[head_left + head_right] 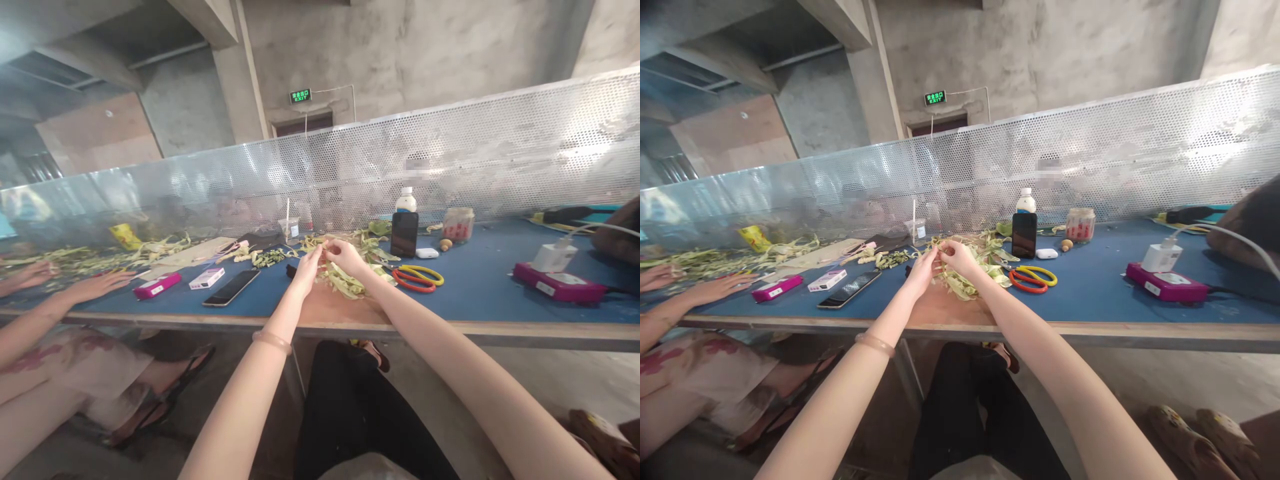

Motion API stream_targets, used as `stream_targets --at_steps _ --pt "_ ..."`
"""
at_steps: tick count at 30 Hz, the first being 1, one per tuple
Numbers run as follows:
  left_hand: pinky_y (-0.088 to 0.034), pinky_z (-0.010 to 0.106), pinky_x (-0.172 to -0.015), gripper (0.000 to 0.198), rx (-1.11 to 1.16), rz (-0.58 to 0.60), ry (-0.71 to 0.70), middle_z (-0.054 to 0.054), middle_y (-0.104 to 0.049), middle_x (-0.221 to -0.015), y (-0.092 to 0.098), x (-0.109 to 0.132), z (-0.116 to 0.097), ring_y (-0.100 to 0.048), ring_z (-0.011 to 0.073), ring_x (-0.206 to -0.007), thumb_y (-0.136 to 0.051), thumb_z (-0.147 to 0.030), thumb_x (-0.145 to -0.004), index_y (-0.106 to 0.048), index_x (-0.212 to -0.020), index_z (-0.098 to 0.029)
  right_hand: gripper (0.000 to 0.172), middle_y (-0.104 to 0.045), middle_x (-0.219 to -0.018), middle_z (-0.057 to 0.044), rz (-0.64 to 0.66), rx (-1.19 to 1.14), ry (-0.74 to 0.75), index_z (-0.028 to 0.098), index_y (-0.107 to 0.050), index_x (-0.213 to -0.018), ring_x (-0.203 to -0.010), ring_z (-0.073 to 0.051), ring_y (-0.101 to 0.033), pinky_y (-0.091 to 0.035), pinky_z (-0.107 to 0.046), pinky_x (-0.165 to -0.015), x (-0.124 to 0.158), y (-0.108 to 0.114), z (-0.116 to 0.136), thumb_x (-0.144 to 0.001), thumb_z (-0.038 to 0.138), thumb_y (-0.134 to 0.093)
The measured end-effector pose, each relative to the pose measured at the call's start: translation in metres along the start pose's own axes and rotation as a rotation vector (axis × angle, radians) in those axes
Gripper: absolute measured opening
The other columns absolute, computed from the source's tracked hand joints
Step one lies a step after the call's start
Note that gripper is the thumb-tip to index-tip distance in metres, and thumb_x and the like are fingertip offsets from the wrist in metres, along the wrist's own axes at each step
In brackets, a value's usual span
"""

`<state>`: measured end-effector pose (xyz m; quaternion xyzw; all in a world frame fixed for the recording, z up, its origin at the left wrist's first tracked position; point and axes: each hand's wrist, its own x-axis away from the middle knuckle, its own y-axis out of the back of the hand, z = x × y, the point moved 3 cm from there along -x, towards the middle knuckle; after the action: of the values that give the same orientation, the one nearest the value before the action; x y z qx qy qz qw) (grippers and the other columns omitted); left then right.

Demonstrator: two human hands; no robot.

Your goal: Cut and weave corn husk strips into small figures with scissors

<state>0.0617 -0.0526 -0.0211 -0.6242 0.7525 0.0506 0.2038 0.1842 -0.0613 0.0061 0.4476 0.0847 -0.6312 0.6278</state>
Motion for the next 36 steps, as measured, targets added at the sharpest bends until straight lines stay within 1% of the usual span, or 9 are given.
stream_targets --at_steps 3,8,15,20,24,28,32,36 --pt "-0.044 0.021 -0.057 0.042 -0.064 -0.035 -0.017 0.006 -0.067 -0.091 0.000 0.000 0.000 -0.060 0.0140 -0.069 -0.058 -0.045 -0.075 -0.063 -0.109 -0.022 0.017 -0.054 -0.063 0.002 -0.010 0.004 0.000 0.015 -0.057 -0.079 -0.057 -0.010 -0.045 -0.035 -0.021 -0.056 0.000 0.000 -0.001 -0.070 0.029 -0.050" --pt "-0.045 0.020 -0.056 0.041 -0.142 -0.113 -0.081 0.006 -0.067 -0.084 0.002 -0.001 -0.002 -0.058 0.0127 -0.065 -0.056 -0.045 -0.075 -0.065 -0.105 -0.018 0.017 -0.050 -0.061 0.003 -0.014 0.019 0.003 0.016 -0.057 -0.078 -0.056 -0.010 -0.043 -0.033 -0.021 -0.055 -0.002 -0.001 -0.004 -0.068 0.028 -0.050" --pt "-0.044 0.020 -0.054 0.038 -0.115 -0.172 -0.058 0.004 -0.063 -0.075 0.004 -0.001 -0.004 -0.055 0.0112 -0.060 -0.058 -0.044 -0.074 -0.067 -0.101 -0.019 0.020 -0.051 -0.059 0.003 0.031 0.029 0.007 0.016 -0.057 -0.078 -0.054 -0.010 -0.042 -0.033 -0.021 -0.053 -0.004 -0.002 -0.009 -0.067 0.030 -0.049" --pt "-0.043 0.020 -0.054 0.037 -0.076 -0.170 -0.059 0.002 -0.060 -0.068 0.003 0.000 -0.006 -0.053 0.0099 -0.058 -0.059 -0.043 -0.074 -0.067 -0.102 -0.020 0.019 -0.052 -0.059 0.002 0.036 0.071 0.017 0.017 -0.057 -0.076 -0.054 -0.010 -0.043 -0.032 -0.021 -0.053 -0.003 -0.002 -0.009 -0.068 0.032 -0.050" --pt "-0.042 0.019 -0.053 0.037 -0.067 -0.164 -0.039 0.004 -0.064 -0.075 0.004 0.001 -0.006 -0.055 0.0097 -0.059 -0.064 -0.043 -0.068 -0.069 -0.096 -0.019 0.018 -0.052 -0.060 0.002 0.054 0.121 0.038 0.017 -0.056 -0.079 -0.055 -0.011 -0.044 -0.032 -0.022 -0.054 0.000 -0.005 -0.007 -0.070 0.032 -0.050" --pt "-0.043 0.019 -0.055 0.034 -0.034 -0.186 -0.058 0.007 -0.067 -0.087 0.007 0.000 -0.006 -0.058 0.0120 -0.068 -0.071 -0.038 -0.061 -0.070 -0.088 -0.016 0.023 -0.053 -0.062 0.003 0.079 0.167 0.052 0.018 -0.054 -0.089 -0.054 -0.011 -0.046 -0.032 -0.021 -0.053 0.002 -0.009 -0.005 -0.072 0.033 -0.054" --pt "-0.043 0.019 -0.056 0.032 0.007 -0.190 -0.069 0.006 -0.067 -0.086 0.008 -0.001 -0.005 -0.059 0.0118 -0.069 -0.071 -0.036 -0.061 -0.070 -0.086 -0.016 0.028 -0.057 -0.064 0.002 0.093 0.199 0.054 0.018 -0.052 -0.099 -0.055 -0.011 -0.050 -0.034 -0.021 -0.053 0.004 -0.011 -0.003 -0.076 0.034 -0.053" --pt "-0.043 0.019 -0.057 0.031 0.017 -0.202 -0.059 0.006 -0.068 -0.085 0.008 -0.001 -0.006 -0.059 0.0116 -0.068 -0.072 -0.035 -0.059 -0.070 -0.083 -0.016 0.027 -0.059 -0.067 -0.001 0.061 0.250 0.039 0.018 -0.052 -0.099 -0.059 -0.014 -0.053 -0.034 -0.023 -0.053 0.005 -0.012 -0.001 -0.080 0.037 -0.049"
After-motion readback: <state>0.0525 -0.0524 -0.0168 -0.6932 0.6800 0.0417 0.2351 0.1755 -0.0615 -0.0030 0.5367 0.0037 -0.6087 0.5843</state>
